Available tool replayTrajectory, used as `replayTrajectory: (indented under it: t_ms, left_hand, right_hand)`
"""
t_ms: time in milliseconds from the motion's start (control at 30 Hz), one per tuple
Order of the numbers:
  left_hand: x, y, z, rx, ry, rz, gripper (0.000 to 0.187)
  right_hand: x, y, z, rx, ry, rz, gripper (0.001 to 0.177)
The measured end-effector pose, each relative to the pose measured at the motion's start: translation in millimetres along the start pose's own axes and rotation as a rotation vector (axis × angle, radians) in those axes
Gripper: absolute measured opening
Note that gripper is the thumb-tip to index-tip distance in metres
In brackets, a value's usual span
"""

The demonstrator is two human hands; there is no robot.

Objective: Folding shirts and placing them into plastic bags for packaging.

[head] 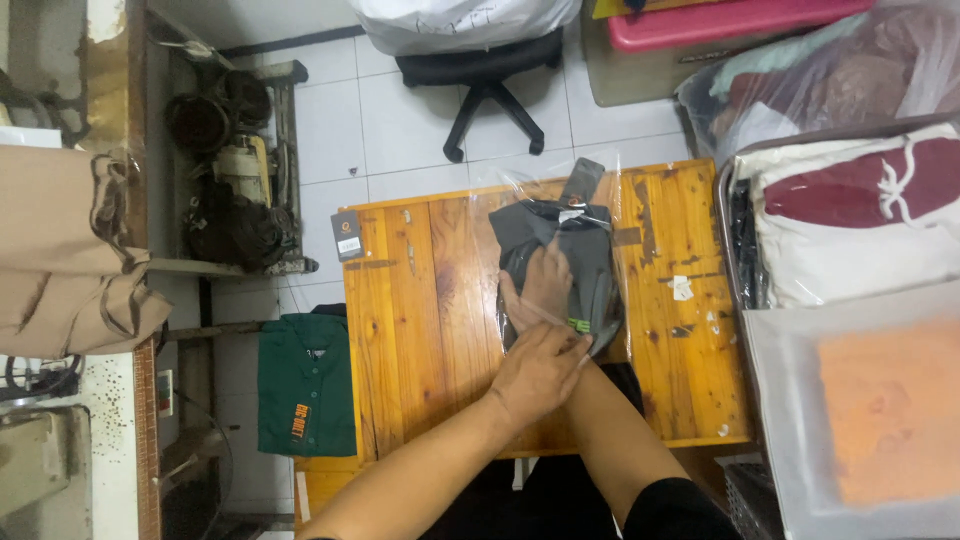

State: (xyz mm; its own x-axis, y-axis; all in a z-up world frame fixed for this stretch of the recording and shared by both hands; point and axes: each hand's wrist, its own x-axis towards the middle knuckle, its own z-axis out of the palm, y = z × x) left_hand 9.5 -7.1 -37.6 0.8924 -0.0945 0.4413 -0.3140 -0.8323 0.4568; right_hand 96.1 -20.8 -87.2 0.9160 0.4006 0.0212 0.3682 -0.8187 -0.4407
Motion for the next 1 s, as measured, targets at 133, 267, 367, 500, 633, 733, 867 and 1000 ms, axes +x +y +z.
replayTrajectory:
  t_ms: [133,267,367,500,633,733,867,1000]
  left_hand:
    - [10,3,-20,-0.077,-0.053,-0.041,0.021]
    - [8,1,-21,-0.090,-0.028,-0.066,0.019]
    - [14,2,-34,-0.087,-0.007,-0.062,0.017]
    - [39,6,-59,-0.073,-0.153,-0.243,0.032]
    - [47,-16,-47,-0.021,0.067,-0.695,0.032]
    - [34,-50,-24,-0.311,0.157,-1.114,0.074]
    - [8,-83,24,-0.377,-0.030,-1.443,0.067]
    - [3,-85,41,-0.354,0.063,-1.442,0.023]
  right_hand:
    - [14,-6,-14,0.125,-0.239,-0.091,0.067]
    - [16,-17,-25,-0.006,-0.347,-0.265,0.052]
    - [16,-1,0,-0.083,-0.404,-0.513,0.046]
    - [-2,26,29,-0.069,-0.031,-0.420,0.064]
    - [-29,40,8,-0.656,0.142,-0.314,0.054]
    - [-19,30,-8,-0.436,0.241,-0.228,0.060]
    - [-14,41,-31,-0.135,0.278,-0.352,0.061]
    - [-17,61,-37,-0.256,0.286,-0.469,0.047]
